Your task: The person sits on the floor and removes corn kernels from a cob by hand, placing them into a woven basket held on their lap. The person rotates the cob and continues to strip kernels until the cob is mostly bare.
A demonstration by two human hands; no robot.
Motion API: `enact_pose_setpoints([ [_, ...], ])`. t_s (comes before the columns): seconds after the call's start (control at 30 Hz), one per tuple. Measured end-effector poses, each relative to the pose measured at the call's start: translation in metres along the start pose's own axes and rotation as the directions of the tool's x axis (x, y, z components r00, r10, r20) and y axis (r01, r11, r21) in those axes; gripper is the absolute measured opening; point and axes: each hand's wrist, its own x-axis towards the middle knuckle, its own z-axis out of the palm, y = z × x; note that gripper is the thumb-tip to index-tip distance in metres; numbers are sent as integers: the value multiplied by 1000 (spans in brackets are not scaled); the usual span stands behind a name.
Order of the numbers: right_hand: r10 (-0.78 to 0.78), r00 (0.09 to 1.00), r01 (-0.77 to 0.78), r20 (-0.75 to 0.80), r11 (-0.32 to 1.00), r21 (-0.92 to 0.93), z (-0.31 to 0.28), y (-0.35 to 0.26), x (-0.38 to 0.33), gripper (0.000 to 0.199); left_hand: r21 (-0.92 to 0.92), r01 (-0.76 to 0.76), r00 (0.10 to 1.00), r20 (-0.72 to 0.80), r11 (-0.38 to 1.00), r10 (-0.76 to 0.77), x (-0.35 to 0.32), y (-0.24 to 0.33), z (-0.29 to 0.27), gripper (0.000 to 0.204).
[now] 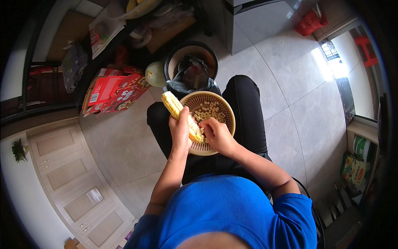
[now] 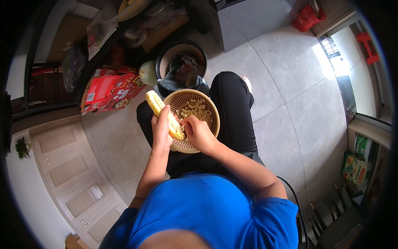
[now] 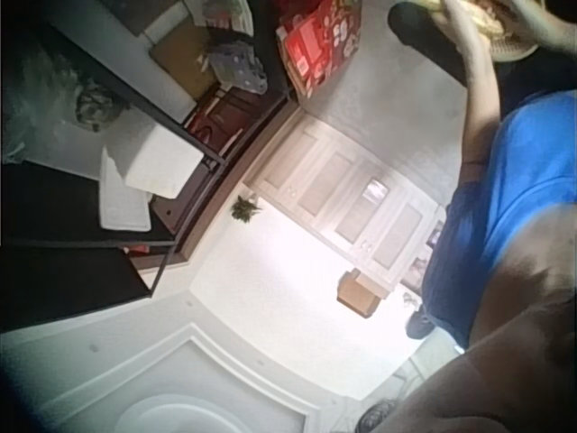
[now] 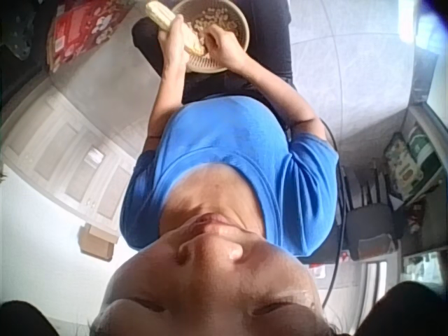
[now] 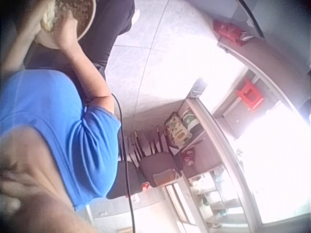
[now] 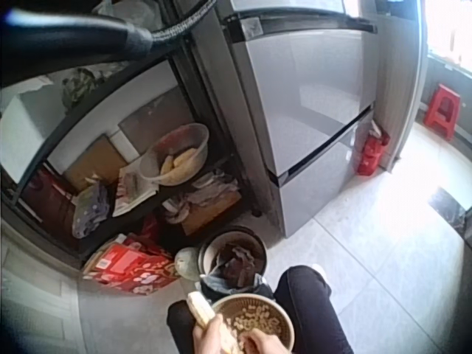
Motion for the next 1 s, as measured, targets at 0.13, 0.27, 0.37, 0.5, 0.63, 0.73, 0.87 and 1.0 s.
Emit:
enact_pose_setpoints([
  [0.13, 131, 980, -171, 148, 938, 302, -4, -1, 3, 20, -54, 1, 1000, 26, 999, 0, 4, 13, -4, 18],
  [0.27, 141, 964, -221, 226, 900, 377, -6, -5, 2, 21, -77, 6, 1000, 25, 997, -4, 6, 13, -7, 19],
  [0.37, 103, 975, -159, 195, 942, 297, -6, -10, 1, 19, -89, 13, 1000, 14, 996, -12, 7, 10, -8, 20],
  [0.5, 69, 994, -75, 80, 995, 67, -8, -16, 1, 19, -80, 40, 999, 6, 996, -39, 3, 8, -2, 22],
  [0.63, 165, 974, -201, 155, 944, 263, -10, -15, 3, 21, -248, 97, 992, 106, 964, -73, 4, 19, -2, 25],
  [0.73, 194, 947, -279, 256, 890, 361, -11, -14, 4, 24, -248, 88, 991, 122, 965, -59, 4, 20, -4, 25],
  [0.87, 150, 969, -194, 197, 954, 227, -9, -15, 0, 21, -246, 82, 994, 94, 966, -60, 5, 17, -4, 24],
  [1.0, 106, 991, -112, 86, 991, 76, -11, -23, 0, 17, -222, 118, 989, 109, 968, -96, 6, 11, -7, 23],
])
